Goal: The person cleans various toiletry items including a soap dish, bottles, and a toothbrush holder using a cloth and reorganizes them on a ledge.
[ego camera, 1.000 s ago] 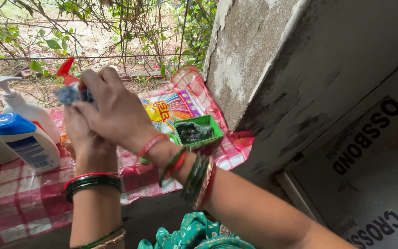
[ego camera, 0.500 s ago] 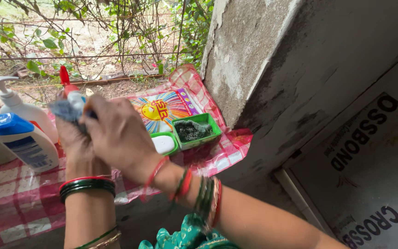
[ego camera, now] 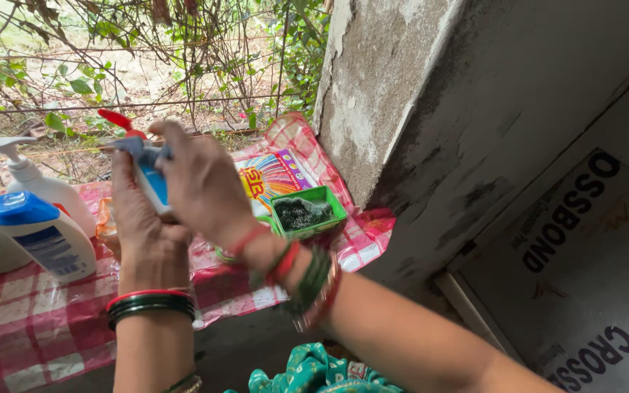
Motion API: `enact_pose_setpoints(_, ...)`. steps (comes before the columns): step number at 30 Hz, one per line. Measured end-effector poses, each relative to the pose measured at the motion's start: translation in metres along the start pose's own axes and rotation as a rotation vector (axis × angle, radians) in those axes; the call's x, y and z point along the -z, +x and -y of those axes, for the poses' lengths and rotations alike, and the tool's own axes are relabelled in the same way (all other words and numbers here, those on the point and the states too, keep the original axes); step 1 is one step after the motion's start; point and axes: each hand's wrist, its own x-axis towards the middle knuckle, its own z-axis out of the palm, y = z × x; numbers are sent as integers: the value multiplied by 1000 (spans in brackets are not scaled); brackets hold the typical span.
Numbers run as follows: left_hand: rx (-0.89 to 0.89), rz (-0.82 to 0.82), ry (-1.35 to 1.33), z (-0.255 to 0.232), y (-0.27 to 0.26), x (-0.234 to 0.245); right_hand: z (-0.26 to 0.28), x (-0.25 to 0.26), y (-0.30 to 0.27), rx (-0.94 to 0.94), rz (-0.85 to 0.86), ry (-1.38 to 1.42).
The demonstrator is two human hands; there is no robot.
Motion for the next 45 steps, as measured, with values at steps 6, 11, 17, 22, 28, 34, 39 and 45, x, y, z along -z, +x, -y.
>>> enact_pose_setpoints(6, -66, 593, 71, -11, 28, 46, 36, 9, -22, 195, 21, 72)
enact_pose_setpoints(11, -15, 33, -32, -3, 3, 9, 6, -10, 24, 159, 49, 74)
enact_pose_setpoints(17, -69, 221, 32, -10, 27, 43, 11, -3, -17, 200, 7, 117)
enact_pose_setpoints(22, -80, 325, -45, 2, 51, 69, 14, 3, -21, 195, 20, 111)
enact_pose_setpoints(28, -48, 222, 28, 24, 0, -1, -25, -6, 40, 192, 84, 80)
enact_pose_setpoints(34, 30, 24, 155, 25, -14, -22, -55, 1, 43, -113, 97, 129)
enact_pose_setpoints(39, 44, -39, 202, 35, 11, 15, -31, 4, 21, -55, 3, 21)
enact_pose_setpoints(45, 164, 528, -63, 22, 46, 83, 8, 20, -35, 192, 31, 26)
